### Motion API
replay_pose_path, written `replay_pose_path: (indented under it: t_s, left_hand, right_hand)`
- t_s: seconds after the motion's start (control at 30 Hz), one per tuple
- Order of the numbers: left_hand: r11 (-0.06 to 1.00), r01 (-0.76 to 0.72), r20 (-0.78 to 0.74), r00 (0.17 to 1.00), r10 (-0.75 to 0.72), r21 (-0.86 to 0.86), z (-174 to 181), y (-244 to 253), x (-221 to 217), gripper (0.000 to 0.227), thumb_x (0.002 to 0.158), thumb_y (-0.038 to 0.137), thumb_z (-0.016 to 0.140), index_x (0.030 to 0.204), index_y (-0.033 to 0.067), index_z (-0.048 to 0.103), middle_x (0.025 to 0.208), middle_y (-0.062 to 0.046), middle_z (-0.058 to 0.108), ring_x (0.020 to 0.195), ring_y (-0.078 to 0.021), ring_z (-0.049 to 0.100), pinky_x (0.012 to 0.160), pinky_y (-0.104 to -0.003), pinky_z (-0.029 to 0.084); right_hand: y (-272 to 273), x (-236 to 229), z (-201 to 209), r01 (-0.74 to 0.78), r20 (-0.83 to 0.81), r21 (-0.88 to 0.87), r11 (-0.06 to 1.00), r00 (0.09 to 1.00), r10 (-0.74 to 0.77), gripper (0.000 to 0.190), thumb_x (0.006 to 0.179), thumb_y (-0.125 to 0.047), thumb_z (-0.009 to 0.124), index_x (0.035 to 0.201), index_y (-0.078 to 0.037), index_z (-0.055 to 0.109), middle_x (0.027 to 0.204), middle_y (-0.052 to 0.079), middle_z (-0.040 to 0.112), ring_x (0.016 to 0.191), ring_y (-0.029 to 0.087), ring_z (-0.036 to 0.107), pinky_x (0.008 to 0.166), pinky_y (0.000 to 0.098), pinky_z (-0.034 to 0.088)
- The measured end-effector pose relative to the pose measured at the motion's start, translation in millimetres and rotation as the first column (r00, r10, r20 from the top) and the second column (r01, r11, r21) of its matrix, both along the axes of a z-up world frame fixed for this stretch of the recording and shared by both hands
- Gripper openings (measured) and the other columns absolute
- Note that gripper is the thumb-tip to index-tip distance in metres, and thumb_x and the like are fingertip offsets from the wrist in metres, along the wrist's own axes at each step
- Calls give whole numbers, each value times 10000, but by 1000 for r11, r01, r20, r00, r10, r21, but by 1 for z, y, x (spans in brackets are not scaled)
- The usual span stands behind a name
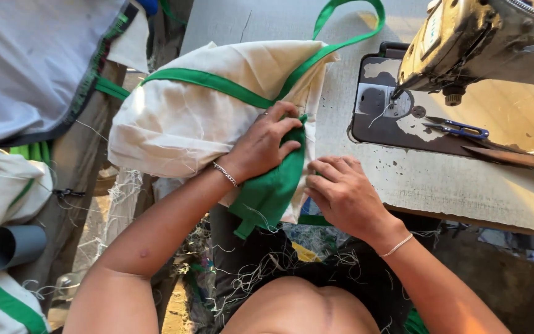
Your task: Attaching green fabric straps to a white canvas bag using an industrial sewing machine and trimming threads.
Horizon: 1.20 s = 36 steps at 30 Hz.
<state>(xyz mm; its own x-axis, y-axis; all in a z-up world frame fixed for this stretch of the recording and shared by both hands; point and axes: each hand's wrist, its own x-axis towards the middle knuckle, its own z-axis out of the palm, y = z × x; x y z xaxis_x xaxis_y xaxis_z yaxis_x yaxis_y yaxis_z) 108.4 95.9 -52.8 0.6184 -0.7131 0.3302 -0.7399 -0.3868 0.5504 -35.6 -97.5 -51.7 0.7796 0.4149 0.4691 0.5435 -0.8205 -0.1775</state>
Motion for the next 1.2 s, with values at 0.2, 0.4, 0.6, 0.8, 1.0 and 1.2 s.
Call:
replay_pose_path:
  t_s: [0.2,0.4,0.6,0.8,1.0,1.2]
  left_hand:
    - [998,65,-48,997,-65,-2,9,3,-5,266,895,44,744,1144,23,654,1153,-113,578,1149,-403,618,983,-469,529]
    - [993,-67,-520,854,5,-100,11,1,2,152,882,90,696,1019,154,685,895,-56,738,913,-264,732,836,-451,555]
    - [990,-143,-296,946,132,-17,-7,-11,4,137,925,124,663,1024,182,588,812,-62,706,842,-349,736,721,-467,570]
    - [979,-200,4,980,200,-46,-33,-18,-2,100,916,194,585,987,257,555,841,-53,630,848,-349,687,718,-458,557]
    - [976,-210,262,940,220,-66,-52,-18,1,70,910,215,625,912,224,555,831,-31,530,760,-330,638,636,-425,531]
    - [992,-115,141,983,120,-46,-33,-9,-5,167,844,240,765,917,125,668,932,-83,564,787,-410,652,684,-472,573]
  right_hand:
    - [10,24,-7,239,-99,292,926,971,-220,289,965,-317,761,1106,-74,691,872,51,616,803,284,683,676,414,543]
    - [18,26,1,334,-317,354,873,922,-224,306,905,-175,739,1170,-51,648,754,98,622,681,388,682,580,500,516]
    - [16,30,3,394,-398,397,829,888,-232,241,958,-191,726,1161,-72,674,744,89,654,667,343,692,581,462,525]
    - [22,37,4,435,-458,216,874,836,-303,262,922,-302,767,1049,-91,674,735,72,662,691,363,711,647,490,546]
    - [21,40,-3,523,-556,166,836,750,-359,258,916,-341,741,1016,-119,653,724,67,679,749,407,714,703,543,540]
    - [29,43,-9,540,-482,227,811,786,-388,143,963,-182,600,1049,-90,669,728,135,715,747,453,710,699,559,541]
